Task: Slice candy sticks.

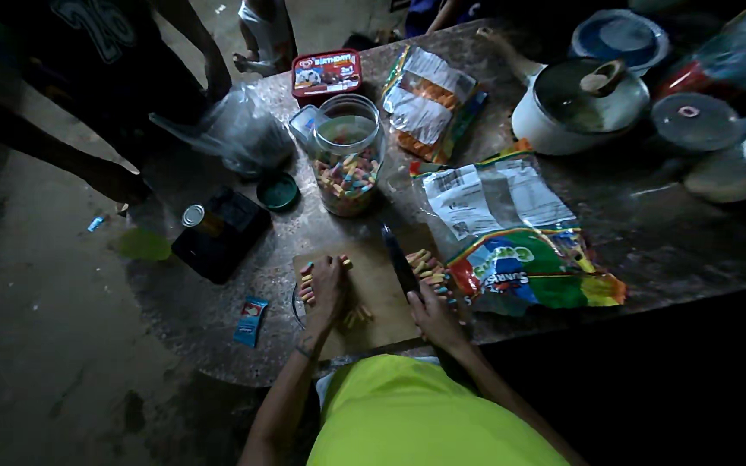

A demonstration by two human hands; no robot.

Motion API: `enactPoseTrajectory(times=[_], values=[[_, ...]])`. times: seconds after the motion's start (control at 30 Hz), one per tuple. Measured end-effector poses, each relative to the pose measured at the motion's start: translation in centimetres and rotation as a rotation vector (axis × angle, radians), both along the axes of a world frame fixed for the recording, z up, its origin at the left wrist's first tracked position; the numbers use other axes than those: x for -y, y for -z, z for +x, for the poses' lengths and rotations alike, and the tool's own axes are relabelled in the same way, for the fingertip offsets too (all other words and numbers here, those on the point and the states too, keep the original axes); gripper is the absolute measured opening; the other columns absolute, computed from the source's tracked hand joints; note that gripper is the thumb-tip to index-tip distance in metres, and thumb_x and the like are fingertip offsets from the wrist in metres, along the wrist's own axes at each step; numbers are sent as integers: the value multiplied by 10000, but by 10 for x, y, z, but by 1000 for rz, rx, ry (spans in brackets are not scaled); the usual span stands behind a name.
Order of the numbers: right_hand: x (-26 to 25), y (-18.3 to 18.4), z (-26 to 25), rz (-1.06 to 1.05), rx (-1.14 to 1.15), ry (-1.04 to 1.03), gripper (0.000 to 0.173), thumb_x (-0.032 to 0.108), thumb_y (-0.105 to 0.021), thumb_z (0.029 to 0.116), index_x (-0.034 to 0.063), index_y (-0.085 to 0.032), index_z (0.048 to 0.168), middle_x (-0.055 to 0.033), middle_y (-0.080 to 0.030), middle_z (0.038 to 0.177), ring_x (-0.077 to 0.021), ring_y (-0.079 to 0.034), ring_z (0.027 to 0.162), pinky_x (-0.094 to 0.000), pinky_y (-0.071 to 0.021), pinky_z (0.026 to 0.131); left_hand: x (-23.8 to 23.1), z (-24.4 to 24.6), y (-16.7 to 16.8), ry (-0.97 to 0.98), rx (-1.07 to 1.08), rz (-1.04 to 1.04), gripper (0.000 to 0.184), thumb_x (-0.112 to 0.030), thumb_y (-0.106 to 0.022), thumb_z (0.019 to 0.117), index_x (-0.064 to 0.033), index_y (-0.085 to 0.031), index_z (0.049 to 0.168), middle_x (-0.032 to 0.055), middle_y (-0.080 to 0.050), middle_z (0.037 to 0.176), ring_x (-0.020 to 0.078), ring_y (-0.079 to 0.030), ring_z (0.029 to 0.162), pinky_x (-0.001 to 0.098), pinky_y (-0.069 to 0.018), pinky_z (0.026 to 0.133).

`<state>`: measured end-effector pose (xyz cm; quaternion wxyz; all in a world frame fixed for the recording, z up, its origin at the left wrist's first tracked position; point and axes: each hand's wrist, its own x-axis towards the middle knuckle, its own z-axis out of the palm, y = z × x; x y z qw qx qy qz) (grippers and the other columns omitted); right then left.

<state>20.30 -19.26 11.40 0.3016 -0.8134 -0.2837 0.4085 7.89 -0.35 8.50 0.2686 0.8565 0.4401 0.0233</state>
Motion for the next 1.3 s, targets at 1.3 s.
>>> enactPoseTrajectory(times=[1.3], values=[[-46, -1, -39, -395, 207, -264, 469, 177, -338, 1121, 51, -354, 1573, -286, -675, 1183, -466, -674, 1098, -577, -535, 921, -46, 46, 5, 112, 277, -10, 290, -126, -541, 1055, 67, -647, 1244, 282, -663, 1195, 425, -657, 1107, 553, -521, 974]])
